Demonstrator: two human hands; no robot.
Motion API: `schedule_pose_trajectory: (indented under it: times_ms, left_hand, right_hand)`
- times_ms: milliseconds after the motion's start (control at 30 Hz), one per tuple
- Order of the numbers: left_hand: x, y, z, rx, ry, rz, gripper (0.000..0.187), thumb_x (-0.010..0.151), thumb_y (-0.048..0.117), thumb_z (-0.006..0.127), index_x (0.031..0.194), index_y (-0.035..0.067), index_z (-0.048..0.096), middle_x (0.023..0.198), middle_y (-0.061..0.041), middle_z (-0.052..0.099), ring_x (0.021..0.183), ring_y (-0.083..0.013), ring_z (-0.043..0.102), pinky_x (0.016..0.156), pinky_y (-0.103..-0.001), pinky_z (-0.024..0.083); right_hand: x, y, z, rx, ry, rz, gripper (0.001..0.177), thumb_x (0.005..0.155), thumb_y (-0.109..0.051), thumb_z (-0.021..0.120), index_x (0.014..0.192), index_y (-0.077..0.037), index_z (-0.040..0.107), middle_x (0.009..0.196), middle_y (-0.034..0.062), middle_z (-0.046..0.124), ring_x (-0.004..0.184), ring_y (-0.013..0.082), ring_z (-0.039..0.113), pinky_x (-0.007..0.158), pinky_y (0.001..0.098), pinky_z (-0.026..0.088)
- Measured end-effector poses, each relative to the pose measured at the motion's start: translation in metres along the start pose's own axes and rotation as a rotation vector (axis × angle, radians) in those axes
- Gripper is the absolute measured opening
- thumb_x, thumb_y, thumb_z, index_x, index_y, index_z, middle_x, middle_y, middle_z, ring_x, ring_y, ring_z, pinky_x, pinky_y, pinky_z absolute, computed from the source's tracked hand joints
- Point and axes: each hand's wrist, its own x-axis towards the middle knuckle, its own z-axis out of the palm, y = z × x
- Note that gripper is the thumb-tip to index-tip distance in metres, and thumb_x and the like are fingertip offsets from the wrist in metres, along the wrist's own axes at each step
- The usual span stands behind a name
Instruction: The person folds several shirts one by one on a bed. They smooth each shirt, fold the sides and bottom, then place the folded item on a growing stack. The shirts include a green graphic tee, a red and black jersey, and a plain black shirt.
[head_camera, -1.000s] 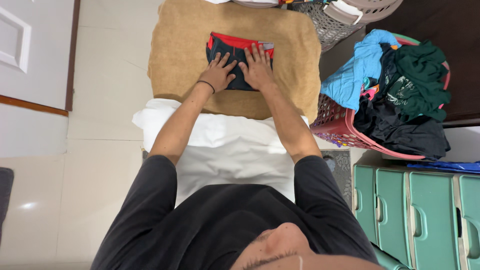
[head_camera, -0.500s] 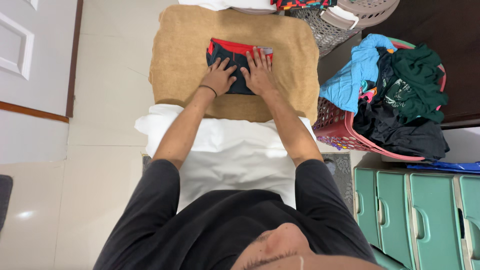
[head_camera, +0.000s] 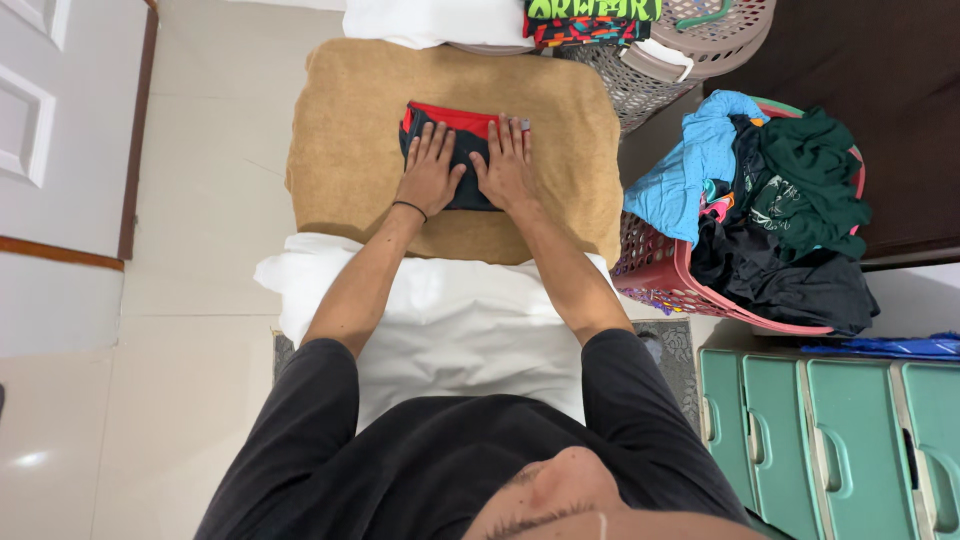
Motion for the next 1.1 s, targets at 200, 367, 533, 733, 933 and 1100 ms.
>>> schedule_pose_trajectory:
  times_ms: [200, 367, 533, 733, 933, 1100]
  left_hand:
    - [0.003, 0.003, -0.011, 0.043, -0.078, -0.132, 0.082, 0.102, 0.052, 0.053, 0.159, -0.002, 0.028, 0.167, -0.026, 0.021, 0.156, -0.0393, 0.013, 0.126, -0.051, 0.013]
    - [0.005, 0.008, -0.021, 0.037, -0.131, -0.149, 0.084, 0.099, 0.052, 0.055, 0.159, 0.0, 0.028, 0.166, -0.027, 0.018, 0.155, -0.041, 0.011, 0.125, -0.05, 0.011]
    - [0.009, 0.009, -0.022, 0.038, -0.077, -0.073, 0.08, 0.101, 0.048, 0.055, 0.158, -0.003, 0.03, 0.167, -0.023, 0.024, 0.158, -0.0377, 0.015, 0.127, -0.052, 0.012]
    - [0.009, 0.008, -0.01, 0.051, -0.155, -0.11, 0.079, 0.102, 0.051, 0.052, 0.156, -0.002, 0.031, 0.165, -0.025, 0.026, 0.155, -0.0397, 0.017, 0.125, -0.053, 0.013]
    - [0.01, 0.008, -0.009, 0.045, -0.149, -0.091, 0.08, 0.103, 0.052, 0.05, 0.157, -0.003, 0.031, 0.165, -0.025, 0.026, 0.155, -0.0405, 0.017, 0.125, -0.055, 0.013]
    - [0.008, 0.01, -0.013, 0.074, 0.001, -0.021, 0.077, 0.103, 0.051, 0.054, 0.158, 0.001, 0.036, 0.168, -0.022, 0.026, 0.157, -0.0403, 0.017, 0.126, -0.058, 0.012]
  right_hand:
    - [0.002, 0.006, 0.012, 0.038, -0.078, 0.091, 0.076, 0.104, -0.049, 0.049, 0.158, 0.001, 0.031, 0.168, 0.0209, 0.024, 0.156, 0.0392, 0.017, 0.126, 0.0541, 0.012]
    - [0.01, 0.019, 0.019, 0.255, -0.056, 0.175, 0.068, 0.106, -0.045, 0.045, 0.159, -0.004, 0.032, 0.167, 0.0168, 0.03, 0.157, 0.0337, 0.021, 0.127, 0.0522, 0.014]
    - [0.008, 0.029, 0.005, 0.317, 0.061, 0.142, 0.062, 0.109, -0.039, 0.046, 0.158, -0.002, 0.036, 0.166, 0.0195, 0.032, 0.158, 0.0358, 0.024, 0.13, 0.0508, 0.018]
    - [0.005, 0.013, 0.001, 0.096, -0.076, 0.02, 0.067, 0.106, -0.043, 0.047, 0.155, 0.001, 0.036, 0.166, 0.0208, 0.029, 0.157, 0.0363, 0.02, 0.128, 0.0532, 0.013]
    - [0.004, 0.006, -0.006, 0.029, -0.095, 0.03, 0.07, 0.105, -0.047, 0.047, 0.156, 0.0, 0.037, 0.167, 0.0215, 0.025, 0.157, 0.0398, 0.016, 0.127, 0.0556, 0.009]
    - [0.002, -0.004, -0.016, -0.023, 0.013, -0.049, 0.072, 0.105, -0.048, 0.049, 0.158, -0.001, 0.036, 0.168, 0.0238, 0.024, 0.158, 0.0421, 0.015, 0.128, 0.0566, 0.008]
